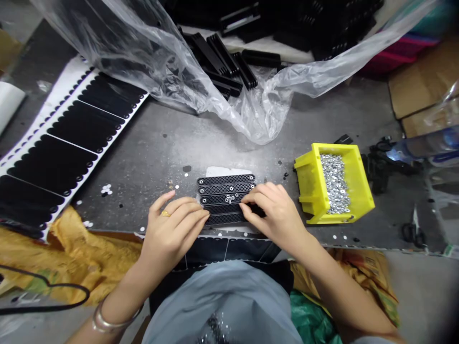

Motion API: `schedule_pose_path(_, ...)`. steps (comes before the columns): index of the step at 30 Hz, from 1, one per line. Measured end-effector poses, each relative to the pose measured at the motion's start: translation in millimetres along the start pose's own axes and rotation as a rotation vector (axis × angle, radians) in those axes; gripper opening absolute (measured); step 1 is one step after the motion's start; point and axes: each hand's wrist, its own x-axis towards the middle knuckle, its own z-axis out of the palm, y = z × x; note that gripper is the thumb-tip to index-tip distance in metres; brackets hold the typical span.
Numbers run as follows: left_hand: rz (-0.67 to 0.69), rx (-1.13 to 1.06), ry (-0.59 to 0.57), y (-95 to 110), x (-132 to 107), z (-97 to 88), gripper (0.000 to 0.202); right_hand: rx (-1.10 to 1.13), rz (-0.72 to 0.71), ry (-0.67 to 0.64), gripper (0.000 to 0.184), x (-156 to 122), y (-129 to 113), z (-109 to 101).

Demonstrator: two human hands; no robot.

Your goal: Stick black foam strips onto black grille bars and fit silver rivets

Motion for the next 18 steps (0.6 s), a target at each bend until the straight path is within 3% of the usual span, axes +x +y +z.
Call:
schedule_pose_path(5, -0.031, 0.020, 0.041, 1.6, 1.4, 7.8, 0.015, -0.041, 0.068, 0.064, 0.006, -32.7, 7.8, -21.6)
schedule_pose_path(8, 0.018, 0.082, 0.061, 4.3, -1.9, 7.2, 0.020, -0.167, -0.037, 0.097, 0.003, -49.2, 5.1, -17.8)
schedule_pose_path(14, 0.124, 0.228, 0.025, 7.4, -10.1, -0.3, 0.032, -0.395, -0.203, 0.104, 0.020, -60.7, -5.0, -7.9)
schedule_pose_path(18, 0.098, 0.213, 0.038, 11.1, -6.3, 0.4, 0.029, -0.426, -0.239, 0.091, 0.009, -57.1, -7.8, -7.6)
